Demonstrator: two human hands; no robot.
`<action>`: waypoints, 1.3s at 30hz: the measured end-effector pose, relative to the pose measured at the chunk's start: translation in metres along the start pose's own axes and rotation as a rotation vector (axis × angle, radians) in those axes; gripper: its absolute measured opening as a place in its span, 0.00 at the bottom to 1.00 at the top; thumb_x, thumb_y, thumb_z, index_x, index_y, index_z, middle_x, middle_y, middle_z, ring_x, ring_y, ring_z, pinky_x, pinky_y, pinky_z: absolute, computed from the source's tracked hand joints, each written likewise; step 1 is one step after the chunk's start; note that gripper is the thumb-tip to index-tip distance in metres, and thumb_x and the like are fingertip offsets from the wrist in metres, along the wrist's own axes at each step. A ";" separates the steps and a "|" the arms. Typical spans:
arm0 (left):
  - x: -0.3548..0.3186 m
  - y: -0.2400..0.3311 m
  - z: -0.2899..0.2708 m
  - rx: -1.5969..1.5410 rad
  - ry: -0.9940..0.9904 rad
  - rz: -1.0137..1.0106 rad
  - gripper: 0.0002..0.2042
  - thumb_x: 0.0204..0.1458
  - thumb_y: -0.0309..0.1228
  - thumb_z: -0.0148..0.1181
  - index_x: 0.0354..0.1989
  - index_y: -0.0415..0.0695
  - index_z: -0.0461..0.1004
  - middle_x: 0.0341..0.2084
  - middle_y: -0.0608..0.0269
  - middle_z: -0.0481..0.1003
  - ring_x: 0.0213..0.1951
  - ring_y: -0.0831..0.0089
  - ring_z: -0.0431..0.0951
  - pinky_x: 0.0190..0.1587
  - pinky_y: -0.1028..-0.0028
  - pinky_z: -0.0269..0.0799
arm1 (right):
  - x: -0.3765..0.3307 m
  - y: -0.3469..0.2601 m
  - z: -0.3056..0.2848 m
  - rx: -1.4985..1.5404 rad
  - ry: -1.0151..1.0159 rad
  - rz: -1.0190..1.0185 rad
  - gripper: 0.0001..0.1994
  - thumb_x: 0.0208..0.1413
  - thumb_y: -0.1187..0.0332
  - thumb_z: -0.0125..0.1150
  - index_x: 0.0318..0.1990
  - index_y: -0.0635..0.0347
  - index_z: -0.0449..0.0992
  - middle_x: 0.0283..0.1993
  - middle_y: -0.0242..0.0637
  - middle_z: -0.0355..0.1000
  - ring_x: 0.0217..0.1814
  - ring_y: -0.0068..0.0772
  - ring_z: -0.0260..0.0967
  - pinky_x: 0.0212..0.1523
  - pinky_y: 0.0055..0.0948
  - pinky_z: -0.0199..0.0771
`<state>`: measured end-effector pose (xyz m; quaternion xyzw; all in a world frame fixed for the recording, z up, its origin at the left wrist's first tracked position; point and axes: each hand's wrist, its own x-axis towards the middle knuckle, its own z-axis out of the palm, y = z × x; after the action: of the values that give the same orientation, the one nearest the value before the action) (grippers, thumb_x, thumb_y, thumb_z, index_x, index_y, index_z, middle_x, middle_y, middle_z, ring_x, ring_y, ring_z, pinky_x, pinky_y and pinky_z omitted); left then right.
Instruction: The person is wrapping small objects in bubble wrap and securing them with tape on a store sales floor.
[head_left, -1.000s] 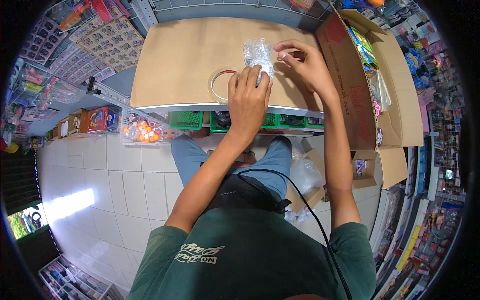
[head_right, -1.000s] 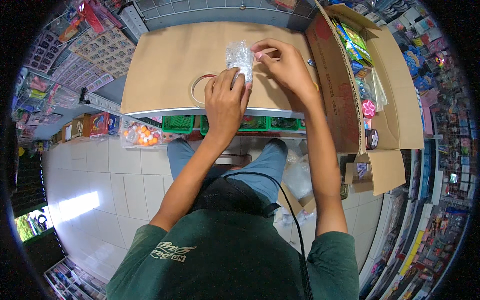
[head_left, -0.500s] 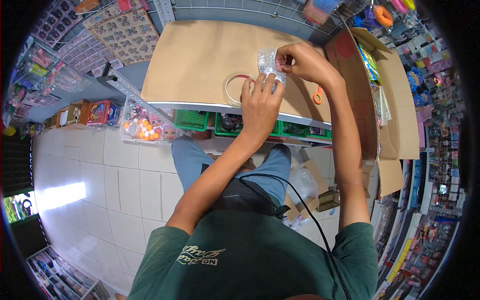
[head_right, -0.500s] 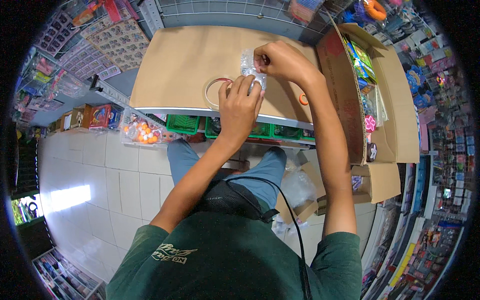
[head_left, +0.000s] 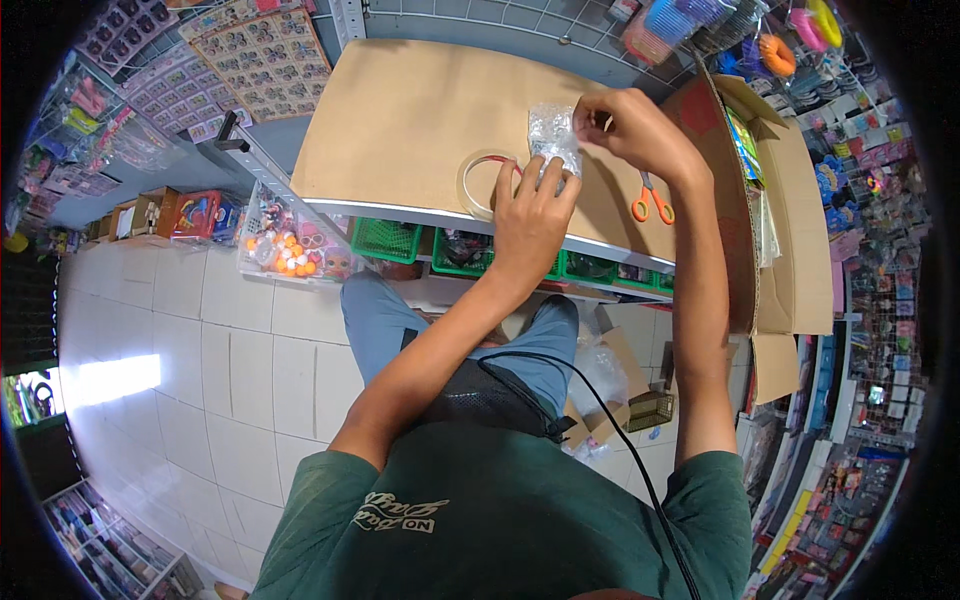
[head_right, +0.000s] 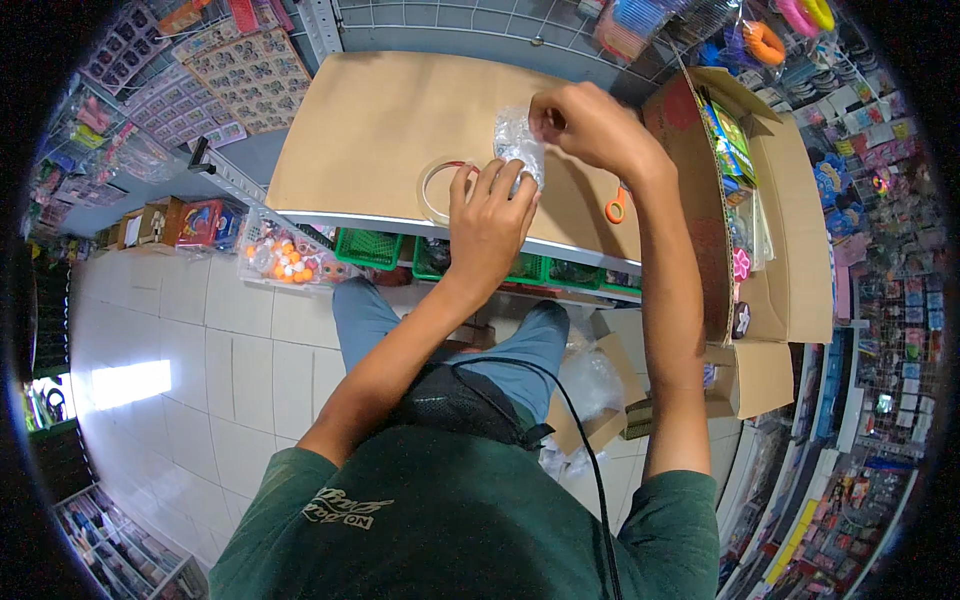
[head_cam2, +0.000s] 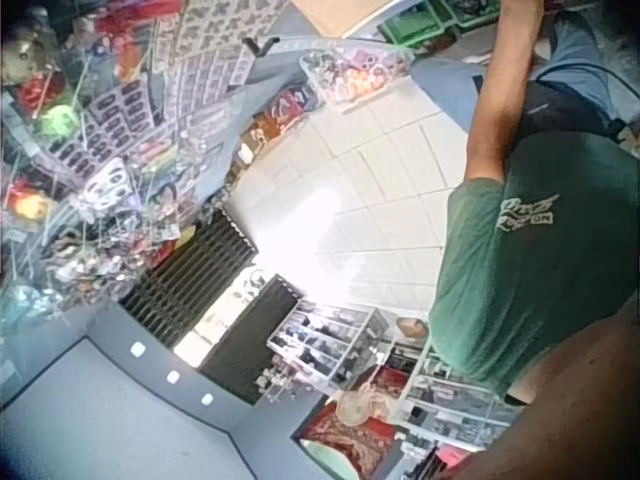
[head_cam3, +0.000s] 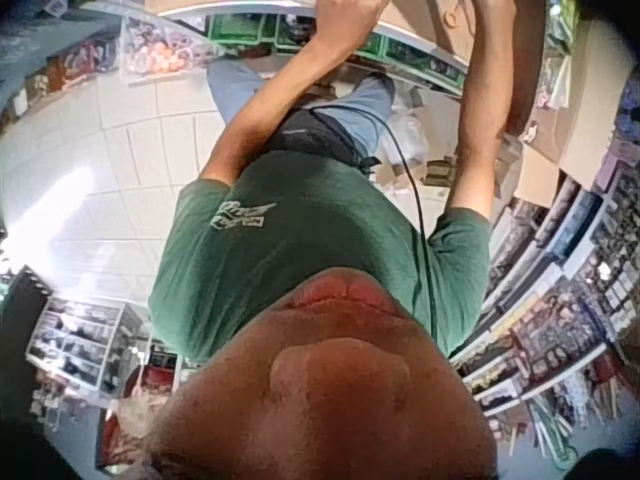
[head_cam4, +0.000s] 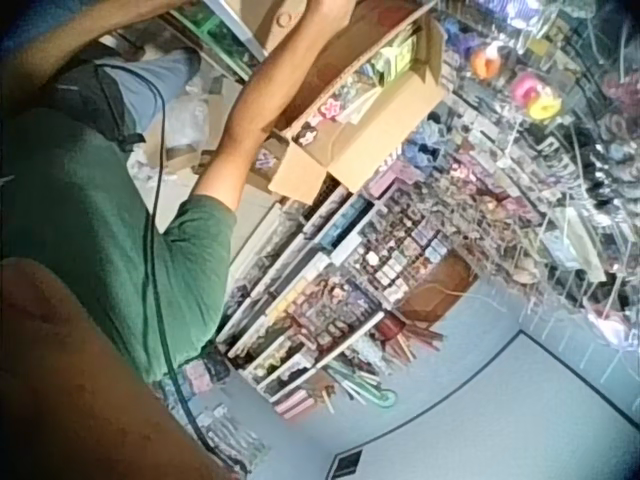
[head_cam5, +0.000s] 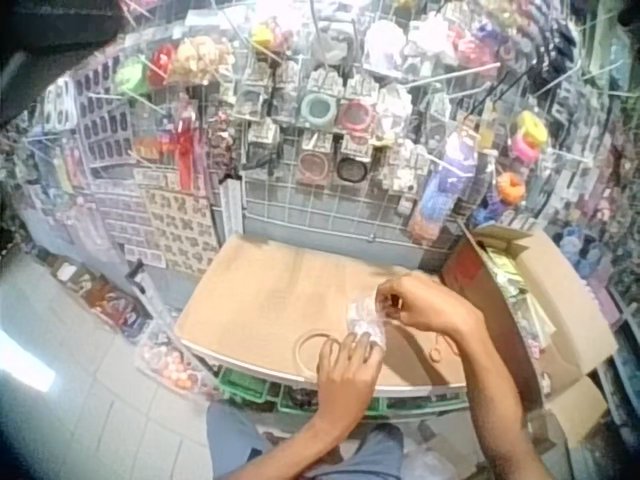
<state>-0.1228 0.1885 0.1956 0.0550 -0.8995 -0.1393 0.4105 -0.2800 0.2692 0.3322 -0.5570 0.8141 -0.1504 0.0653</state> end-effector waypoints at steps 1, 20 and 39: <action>0.000 -0.001 0.000 0.004 -0.005 -0.003 0.11 0.54 0.35 0.64 0.43 0.46 0.77 0.47 0.64 0.77 0.54 0.67 0.75 0.62 0.54 0.61 | 0.000 -0.002 -0.002 -0.043 0.059 -0.017 0.07 0.50 0.79 0.66 0.36 0.68 0.77 0.31 0.42 0.77 0.32 0.34 0.76 0.37 0.33 0.76; -0.002 -0.001 0.000 0.017 0.014 0.009 0.11 0.54 0.35 0.64 0.43 0.45 0.77 0.48 0.63 0.77 0.54 0.66 0.75 0.62 0.54 0.59 | 0.016 -0.001 0.011 0.021 -0.216 0.012 0.09 0.45 0.73 0.73 0.29 0.65 0.77 0.27 0.40 0.77 0.31 0.33 0.74 0.35 0.34 0.72; 0.001 -0.004 -0.002 0.026 0.007 0.052 0.10 0.55 0.35 0.64 0.42 0.45 0.77 0.45 0.62 0.78 0.52 0.66 0.76 0.62 0.55 0.59 | 0.018 0.038 0.042 0.219 -0.081 0.007 0.09 0.46 0.79 0.69 0.37 0.64 0.81 0.34 0.37 0.74 0.37 0.32 0.72 0.40 0.32 0.71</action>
<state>-0.1222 0.1838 0.1958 0.0374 -0.9009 -0.1164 0.4164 -0.3088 0.2580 0.2816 -0.5491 0.7915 -0.2159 0.1591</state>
